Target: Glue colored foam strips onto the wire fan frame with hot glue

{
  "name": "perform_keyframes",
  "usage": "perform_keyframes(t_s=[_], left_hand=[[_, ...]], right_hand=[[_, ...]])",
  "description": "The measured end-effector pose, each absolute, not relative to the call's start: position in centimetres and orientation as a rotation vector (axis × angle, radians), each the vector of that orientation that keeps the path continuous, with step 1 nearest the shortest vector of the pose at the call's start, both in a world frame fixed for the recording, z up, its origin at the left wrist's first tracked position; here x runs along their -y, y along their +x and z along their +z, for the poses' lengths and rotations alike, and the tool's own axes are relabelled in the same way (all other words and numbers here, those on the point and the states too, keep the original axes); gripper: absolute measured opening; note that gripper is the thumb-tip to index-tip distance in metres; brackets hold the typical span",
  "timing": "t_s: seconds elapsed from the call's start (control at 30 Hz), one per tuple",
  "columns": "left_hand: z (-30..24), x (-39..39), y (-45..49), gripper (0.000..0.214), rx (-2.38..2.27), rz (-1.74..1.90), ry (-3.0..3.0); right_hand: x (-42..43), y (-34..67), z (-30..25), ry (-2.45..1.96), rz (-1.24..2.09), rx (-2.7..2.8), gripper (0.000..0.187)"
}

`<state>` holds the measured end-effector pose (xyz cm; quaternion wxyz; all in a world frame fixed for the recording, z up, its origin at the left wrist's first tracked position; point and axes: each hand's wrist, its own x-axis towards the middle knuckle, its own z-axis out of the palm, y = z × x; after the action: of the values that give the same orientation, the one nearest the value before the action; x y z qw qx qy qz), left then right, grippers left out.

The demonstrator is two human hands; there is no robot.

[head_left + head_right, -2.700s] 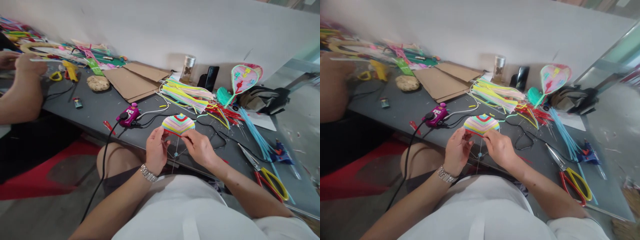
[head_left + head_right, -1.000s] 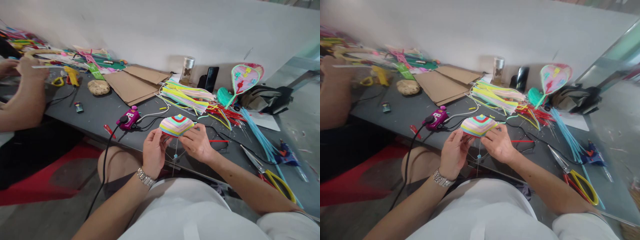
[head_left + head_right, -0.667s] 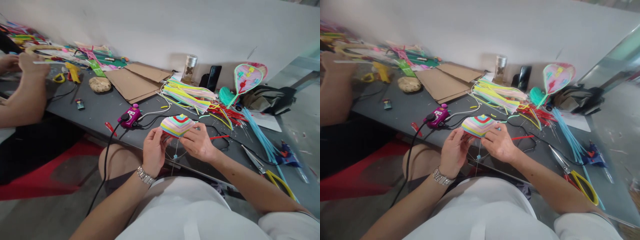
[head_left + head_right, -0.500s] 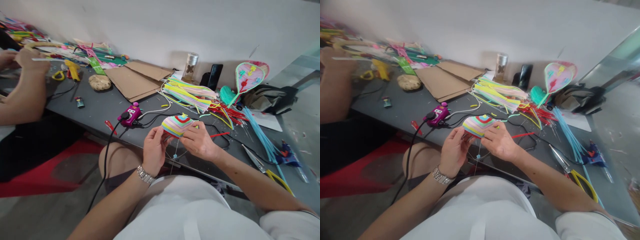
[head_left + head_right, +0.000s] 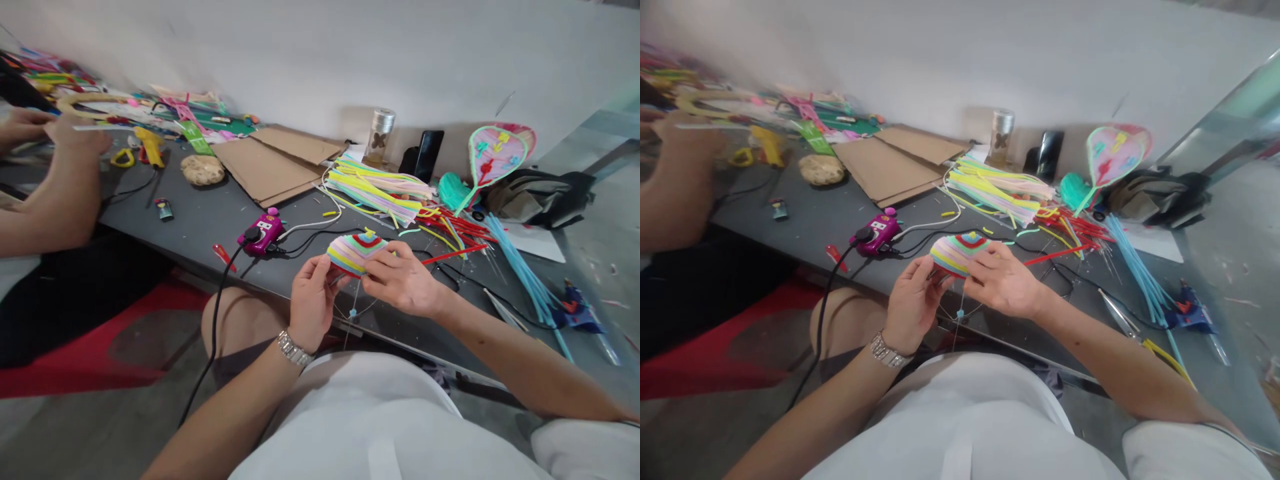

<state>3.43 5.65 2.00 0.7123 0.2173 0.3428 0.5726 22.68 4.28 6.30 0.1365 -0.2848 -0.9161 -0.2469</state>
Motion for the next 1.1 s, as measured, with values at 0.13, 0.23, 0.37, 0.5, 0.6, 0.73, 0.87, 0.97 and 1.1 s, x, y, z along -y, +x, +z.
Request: perform_keyframes(t_s=[0.13, 0.23, 0.37, 0.5, 0.6, 0.73, 0.87, 0.97, 1.1], left_hand=[[1.9, -6.2, 3.8, 0.041, -0.767, 1.322, 0.437], [2.0, -6.4, 4.1, 0.041, -0.778, 1.349, 0.422], [2.1, -6.3, 4.3, 0.040, -0.779, 1.387, 0.460], [2.2, -6.0, 4.5, 0.039, -0.748, 1.420, 0.487], [2.4, -5.6, 4.7, 0.038, -0.758, 1.422, 0.496], [2.6, -5.1, 4.8, 0.037, -0.774, 1.440, 0.527], [2.6, -4.9, 4.7, 0.034, -0.784, 1.448, 0.562], [2.5, -5.0, 4.6, 0.034, -0.787, 1.435, 0.576], [2.6, -5.1, 4.4, 0.037, -0.847, 1.452, 0.583]], right_hand=[[-3.5, 22.4, 4.8, -0.941, -0.853, 2.373, 0.014], [-2.6, 21.4, 3.1, -1.039, -0.807, 2.222, 0.015], [-1.0, 19.8, 1.2, -1.169, -0.429, 2.018, 0.015], [-0.5, 18.6, 0.7, -1.425, 0.132, 1.695, 0.016], [-1.1, 18.1, 1.4, -1.486, 0.563, 1.366, 0.021], [-1.8, 17.5, 3.0, -1.413, 1.012, 0.958, 0.034], [-2.0, 17.2, 3.9, -1.364, 1.123, 0.808, 0.038], [-2.0, 17.1, 3.9, -1.334, 1.087, 0.788, 0.038], [-2.0, 17.2, 3.6, -1.325, 1.061, 0.805, 0.038]])
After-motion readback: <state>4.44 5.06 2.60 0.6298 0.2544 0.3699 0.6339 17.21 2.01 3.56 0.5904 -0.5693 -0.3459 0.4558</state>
